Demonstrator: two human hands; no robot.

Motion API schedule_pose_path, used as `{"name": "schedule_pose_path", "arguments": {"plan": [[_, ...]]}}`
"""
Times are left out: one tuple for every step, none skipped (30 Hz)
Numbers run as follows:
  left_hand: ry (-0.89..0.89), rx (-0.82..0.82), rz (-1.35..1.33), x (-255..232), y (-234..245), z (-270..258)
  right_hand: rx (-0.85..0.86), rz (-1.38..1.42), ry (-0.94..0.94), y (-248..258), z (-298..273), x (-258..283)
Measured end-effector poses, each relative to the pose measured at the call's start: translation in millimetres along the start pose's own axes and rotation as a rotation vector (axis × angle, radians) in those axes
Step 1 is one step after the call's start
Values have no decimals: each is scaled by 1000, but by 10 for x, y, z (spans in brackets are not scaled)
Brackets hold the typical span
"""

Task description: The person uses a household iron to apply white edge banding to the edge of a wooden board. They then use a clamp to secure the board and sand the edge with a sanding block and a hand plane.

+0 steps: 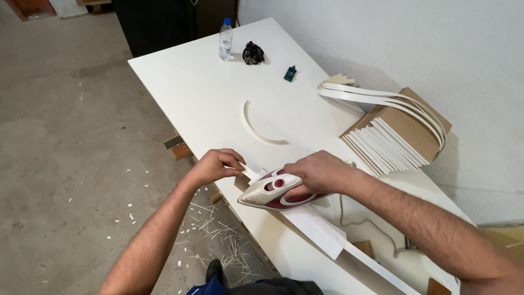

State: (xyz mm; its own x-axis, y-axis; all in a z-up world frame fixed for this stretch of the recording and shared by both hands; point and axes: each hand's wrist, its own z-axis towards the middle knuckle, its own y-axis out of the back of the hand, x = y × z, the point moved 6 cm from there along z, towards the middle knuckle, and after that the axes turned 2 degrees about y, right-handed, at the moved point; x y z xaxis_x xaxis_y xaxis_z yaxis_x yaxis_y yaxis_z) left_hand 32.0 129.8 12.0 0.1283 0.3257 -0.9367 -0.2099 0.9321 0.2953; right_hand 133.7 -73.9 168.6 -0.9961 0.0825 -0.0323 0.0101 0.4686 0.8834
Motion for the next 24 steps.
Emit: {"name": "schedule_pose_path", "arguments": {"plan": [[17,-31,-52,57,8,-13,9,17,-8,3,2,-4],[17,-34,-50,126,-27,-46,8,16,-6,3,-5,9],[19,-56,-79,195,-36,-58,20,35,-8,4,-9,13],[21,-78,-108,263,-47,-70,32,54,-11,4,-15,15],[22,-78,-108,242,-41,-68,32,55,-10,-9,-37,13],[24,-80,-115,222,-37,-64,47,58,-20,-33,-61,3],[22,-79,-121,199,-32,-42,60,62,-34,-53,-88,-17],[21,-77,-120,202,-8,-25,59,63,-36,-49,-131,-8],[20,-54,-127,202,-9,-1,70,62,-42,-58,-187,-3],[19,-32,-134,202,-13,24,82,61,-47,-68,-246,1],[15,-29,-133,209,-9,32,79,61,-52,-73,-318,5],[10,-28,-131,216,-5,41,71,75,-52,-75,-390,11],[8,-24,-129,227,-7,37,64,92,-53,-90,-464,25],[7,-18,-128,207,-2,34,62,96,-57,-137,-519,-1],[9,-31,-133,192,12,22,67,98,-75,-189,-573,-34],[11,-45,-137,176,23,11,72,101,-92,-242,-628,-68],[10,-40,-135,153,20,-6,70,103,-96,-207,-653,-38],[14,-51,-150,132,25,-23,66,102,-98,-171,-678,-8],[17,-65,-164,112,39,-44,63,98,-96,-127,-694,18],[16,-65,-163,20,-19,-119,60,99,-96,-194,-697,-26],[25,-186,-123,-69,10,-199,49,99,-91,-252,-693,-69],[32,-308,-83,-163,37,-290,38,99,-86,-309,-691,-110],[28,-310,-75,-57,-91,-347,30,97,-84,-335,-674,-122],[174,-429,-96,145,-156,-437,31,98,-86,-366,-656,-134]]}}
